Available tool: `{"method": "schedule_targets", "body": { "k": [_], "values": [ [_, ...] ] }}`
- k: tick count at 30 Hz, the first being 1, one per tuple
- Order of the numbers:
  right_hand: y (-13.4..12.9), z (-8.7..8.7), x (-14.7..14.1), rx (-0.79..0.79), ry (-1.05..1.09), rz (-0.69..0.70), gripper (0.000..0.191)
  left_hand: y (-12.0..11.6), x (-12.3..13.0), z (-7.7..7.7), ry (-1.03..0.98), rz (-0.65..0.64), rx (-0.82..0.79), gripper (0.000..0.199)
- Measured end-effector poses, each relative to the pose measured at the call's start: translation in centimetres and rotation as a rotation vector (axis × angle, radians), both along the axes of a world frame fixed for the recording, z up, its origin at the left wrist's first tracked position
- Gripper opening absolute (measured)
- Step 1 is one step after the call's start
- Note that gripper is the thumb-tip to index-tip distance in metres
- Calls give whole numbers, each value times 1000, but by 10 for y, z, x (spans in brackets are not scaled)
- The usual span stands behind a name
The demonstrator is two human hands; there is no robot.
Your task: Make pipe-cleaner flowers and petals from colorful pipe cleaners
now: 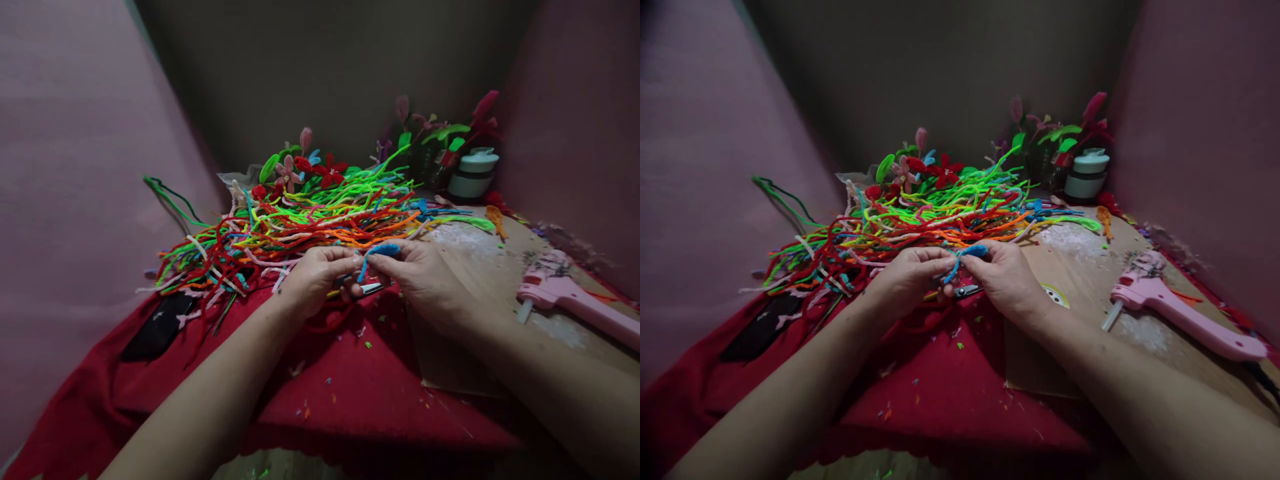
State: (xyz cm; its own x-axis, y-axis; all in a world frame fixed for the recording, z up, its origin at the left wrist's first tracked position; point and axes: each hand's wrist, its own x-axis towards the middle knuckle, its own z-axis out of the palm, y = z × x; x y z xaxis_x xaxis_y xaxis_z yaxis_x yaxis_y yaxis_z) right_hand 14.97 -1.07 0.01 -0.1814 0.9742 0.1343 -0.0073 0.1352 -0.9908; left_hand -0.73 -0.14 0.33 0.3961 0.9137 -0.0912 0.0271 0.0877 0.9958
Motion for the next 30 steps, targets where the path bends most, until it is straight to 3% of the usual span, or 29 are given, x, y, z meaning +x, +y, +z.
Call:
{"method": "schedule_targets", "body": {
  "k": [2,4,8,10,12,15,17,19,21,23,27,30],
  "values": [
    [-1,0,1,78,-84,-11,12,4,-4,-1,-78,-110,-146,23],
    [-2,-1,1,170,-184,-37,11,5,-6,-1,-124,-155,-193,22],
    [-2,-4,2,326,-320,-84,15,-1,-1,2,-19,-60,-93,18],
    [-4,-3,1,351,-351,-122,17,-6,4,3,202,44,182,17],
    [-4,-2,1,316,-342,-151,18,-11,8,1,512,150,630,14],
    [-2,-3,1,87,-172,-83,21,-16,10,-4,951,197,1294,18],
    [3,-6,2,-131,41,37,21,-17,9,-6,1113,177,1573,21],
    [7,-9,3,-272,217,122,19,-15,8,-5,1150,184,1678,20],
    [10,-11,4,-252,269,133,16,-12,6,-4,1058,225,1597,17],
    [11,-11,5,-159,236,96,16,-6,3,-2,823,286,1348,9],
    [10,-5,7,-81,208,72,21,7,-5,3,277,332,591,12],
    [6,-1,8,-10,177,147,22,12,-11,2,12,163,85,14]
  ]
}}
